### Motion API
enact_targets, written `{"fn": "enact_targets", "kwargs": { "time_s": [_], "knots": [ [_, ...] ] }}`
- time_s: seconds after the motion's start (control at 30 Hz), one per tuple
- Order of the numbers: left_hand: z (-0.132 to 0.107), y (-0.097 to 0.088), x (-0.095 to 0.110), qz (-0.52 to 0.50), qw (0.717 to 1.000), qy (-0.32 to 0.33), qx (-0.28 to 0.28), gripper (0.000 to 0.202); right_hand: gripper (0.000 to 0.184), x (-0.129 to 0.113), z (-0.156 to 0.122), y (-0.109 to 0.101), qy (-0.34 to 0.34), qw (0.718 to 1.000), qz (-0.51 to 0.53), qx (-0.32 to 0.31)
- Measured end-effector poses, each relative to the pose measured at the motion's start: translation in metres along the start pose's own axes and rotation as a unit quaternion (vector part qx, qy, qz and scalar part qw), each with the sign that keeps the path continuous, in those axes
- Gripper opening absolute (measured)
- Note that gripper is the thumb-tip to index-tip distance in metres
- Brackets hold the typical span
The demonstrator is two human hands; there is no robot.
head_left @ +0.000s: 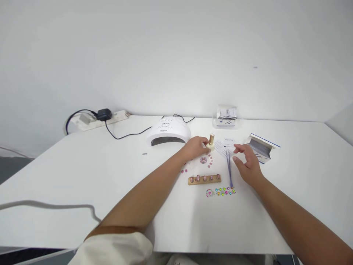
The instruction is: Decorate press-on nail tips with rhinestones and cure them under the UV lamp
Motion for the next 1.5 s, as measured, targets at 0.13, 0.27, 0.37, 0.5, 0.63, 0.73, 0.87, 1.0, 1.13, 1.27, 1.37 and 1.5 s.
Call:
{"fn": "enact_targets", "kwargs": {
  "time_s": [0.13,0.27,0.37,0.5,0.63,0.73,0.87,1.0,1.13,1.27,1.37,1.5],
  "knots": [
    [-0.001,-0.002,0.002,0.001,1.0,0.021,0.003,0.019,0.034,-0.006,0.016,0.001,0.058,0.998,0.004,0.004],
    [-0.013,-0.013,0.013,0.008,0.999,0.038,0.002,0.012,0.043,-0.013,0.035,0.009,0.089,0.995,0.011,-0.031],
    [-0.033,-0.021,0.022,0.01,0.999,0.043,-0.009,0.009,0.049,-0.022,0.043,0.019,0.089,0.993,0.024,-0.08],
    [-0.066,-0.028,0.03,0.006,0.999,0.048,-0.02,0.011,0.043,-0.044,0.044,0.03,0.039,0.99,0.036,-0.134],
    [-0.093,-0.03,0.031,-0.009,0.998,0.052,-0.024,0.016,0.012,-0.075,0.041,0.035,-0.063,0.982,0.062,-0.169],
    [-0.105,-0.034,0.029,-0.019,0.998,0.062,-0.012,0.015,0.013,-0.094,0.038,0.041,-0.1,0.969,0.068,-0.214],
    [-0.117,-0.044,0.024,-0.017,0.996,0.09,0.024,0.009,0.017,-0.11,0.04,0.05,-0.093,0.967,0.056,-0.231],
    [-0.128,-0.052,0.014,-0.026,0.994,0.093,0.05,0.005,0.018,-0.123,0.043,0.061,-0.108,0.966,0.065,-0.226],
    [-0.136,-0.055,0.003,-0.04,0.993,0.093,0.068,0.003,0.018,-0.131,0.045,0.071,-0.126,0.963,0.073,-0.227],
    [-0.136,-0.054,-0.002,-0.039,0.994,0.083,0.064,0.004,0.016,-0.13,0.043,0.08,-0.118,0.953,0.044,-0.274],
    [-0.133,-0.053,-0.003,-0.03,0.995,0.081,0.058,0.004,0.014,-0.127,0.042,0.08,-0.123,0.953,0.041,-0.273],
    [-0.131,-0.05,-0.007,-0.015,0.997,0.066,0.043,0.004,0.012,-0.121,0.042,0.071,-0.134,0.965,0.078,-0.211]
  ]
}}
Point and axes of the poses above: each hand's wrist, its own z-axis towards the middle knuckle, its own y-axis out of the palm, x = y × z, the point moved 6 cm from there along z, towards the middle knuckle, and after that the axes turned 3 degrees about x, right-handed, at the moved point
